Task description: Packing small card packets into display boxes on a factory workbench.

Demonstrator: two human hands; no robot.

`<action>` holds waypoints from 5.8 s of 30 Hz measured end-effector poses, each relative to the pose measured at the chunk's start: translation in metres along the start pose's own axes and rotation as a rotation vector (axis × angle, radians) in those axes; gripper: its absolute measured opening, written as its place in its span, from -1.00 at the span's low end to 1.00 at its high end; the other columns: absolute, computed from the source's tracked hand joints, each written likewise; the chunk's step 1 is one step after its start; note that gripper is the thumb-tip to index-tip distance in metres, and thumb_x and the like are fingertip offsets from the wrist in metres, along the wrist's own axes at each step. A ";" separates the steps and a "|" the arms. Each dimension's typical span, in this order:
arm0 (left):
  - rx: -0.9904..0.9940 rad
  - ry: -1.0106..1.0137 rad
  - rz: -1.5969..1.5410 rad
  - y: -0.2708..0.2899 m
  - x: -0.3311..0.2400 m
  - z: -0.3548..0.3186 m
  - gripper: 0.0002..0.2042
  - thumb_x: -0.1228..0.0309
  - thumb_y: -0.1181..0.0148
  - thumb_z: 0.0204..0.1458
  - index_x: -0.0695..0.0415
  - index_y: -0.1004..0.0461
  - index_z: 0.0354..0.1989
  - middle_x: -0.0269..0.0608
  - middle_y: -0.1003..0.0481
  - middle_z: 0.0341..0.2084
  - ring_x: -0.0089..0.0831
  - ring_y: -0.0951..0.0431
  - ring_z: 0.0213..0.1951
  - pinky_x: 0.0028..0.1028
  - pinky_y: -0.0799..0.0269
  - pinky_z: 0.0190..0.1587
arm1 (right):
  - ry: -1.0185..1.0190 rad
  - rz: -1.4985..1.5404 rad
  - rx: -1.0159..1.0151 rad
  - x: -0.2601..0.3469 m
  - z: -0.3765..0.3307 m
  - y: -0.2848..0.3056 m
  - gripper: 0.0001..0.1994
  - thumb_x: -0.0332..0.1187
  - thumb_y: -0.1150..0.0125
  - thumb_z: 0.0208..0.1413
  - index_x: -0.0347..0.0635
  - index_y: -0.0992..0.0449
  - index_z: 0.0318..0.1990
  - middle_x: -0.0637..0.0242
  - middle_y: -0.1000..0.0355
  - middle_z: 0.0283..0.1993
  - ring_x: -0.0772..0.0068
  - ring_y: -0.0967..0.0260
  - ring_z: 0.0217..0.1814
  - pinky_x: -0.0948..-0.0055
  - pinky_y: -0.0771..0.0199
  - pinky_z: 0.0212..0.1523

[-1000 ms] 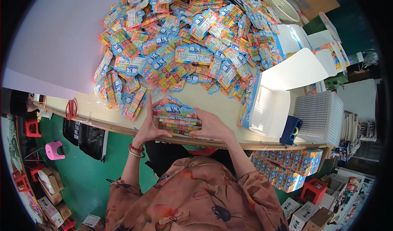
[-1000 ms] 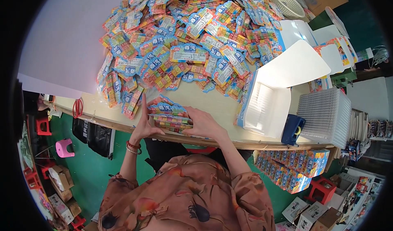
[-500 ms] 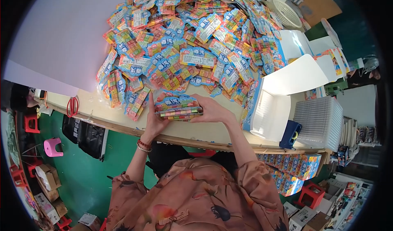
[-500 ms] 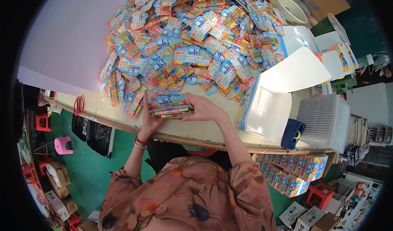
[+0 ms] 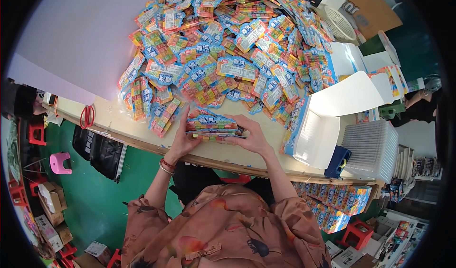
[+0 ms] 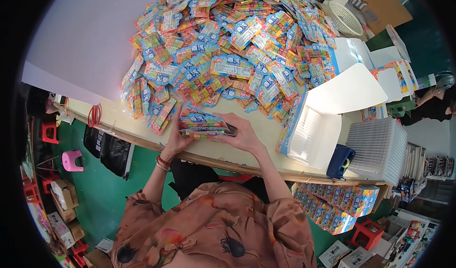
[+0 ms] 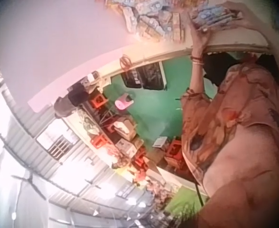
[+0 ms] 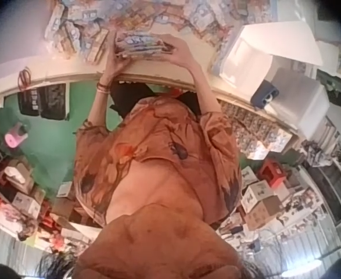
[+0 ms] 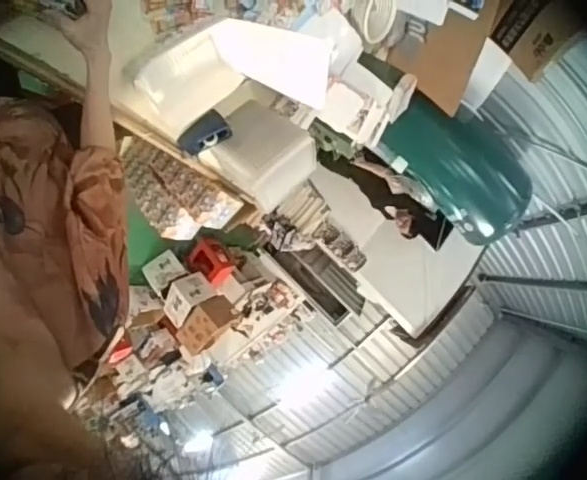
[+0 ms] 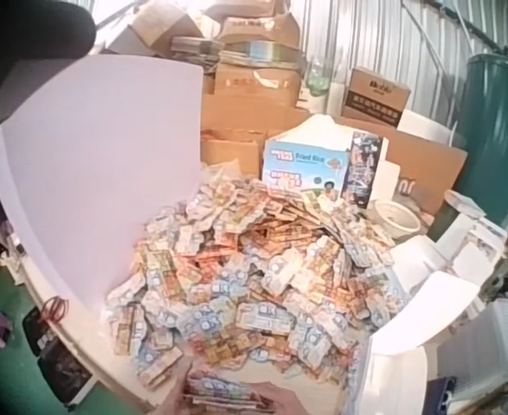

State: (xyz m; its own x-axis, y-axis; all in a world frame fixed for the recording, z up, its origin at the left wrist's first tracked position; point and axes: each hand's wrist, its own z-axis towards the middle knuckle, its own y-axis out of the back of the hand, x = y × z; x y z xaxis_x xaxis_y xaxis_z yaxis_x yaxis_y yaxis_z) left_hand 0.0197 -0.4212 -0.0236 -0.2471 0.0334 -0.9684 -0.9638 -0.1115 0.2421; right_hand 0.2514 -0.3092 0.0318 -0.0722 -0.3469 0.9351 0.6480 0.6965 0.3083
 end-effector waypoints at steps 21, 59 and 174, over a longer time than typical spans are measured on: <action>0.150 0.086 -0.101 0.003 0.002 0.003 -0.59 0.62 -0.27 -0.05 0.21 -0.41 0.02 -0.29 -0.40 -0.02 -0.54 -0.42 -0.02 -0.58 -0.35 -0.03 | -0.281 0.498 -0.378 0.002 -0.025 -0.010 -0.65 -0.50 -0.35 -0.02 -0.38 -0.50 -0.04 0.30 -0.54 -0.17 0.56 -0.47 -0.18 0.53 -0.50 -0.08; -0.192 -0.025 0.309 -0.042 -0.013 0.001 0.26 0.29 -0.59 -0.44 0.25 0.29 0.40 0.09 -0.07 0.26 0.07 0.00 0.31 -0.11 0.04 0.30 | -0.407 0.185 0.074 -0.045 0.027 0.008 -0.64 -0.16 -0.15 0.16 -0.28 -0.49 -0.06 0.26 -0.44 -0.10 0.41 -0.34 -0.04 0.44 -0.30 -0.02; 0.092 -0.211 0.182 -0.036 -0.002 0.013 0.29 0.33 -0.59 -0.40 0.22 0.39 0.39 0.05 -0.06 0.17 -0.07 -0.17 0.18 -0.23 -0.13 0.24 | -0.081 0.530 -0.388 -0.037 -0.037 -0.021 -0.20 0.25 0.49 0.27 -0.23 0.15 0.42 0.19 0.13 0.47 0.32 0.13 0.47 0.34 0.23 0.42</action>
State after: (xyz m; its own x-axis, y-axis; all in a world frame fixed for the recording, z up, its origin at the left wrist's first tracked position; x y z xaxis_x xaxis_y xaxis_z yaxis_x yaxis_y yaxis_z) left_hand 0.0530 -0.4040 -0.0299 -0.4226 0.2277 -0.8772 -0.9045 -0.0439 0.4243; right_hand 0.2680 -0.3344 -0.0155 0.2848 0.0400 0.9577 0.8367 0.4772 -0.2687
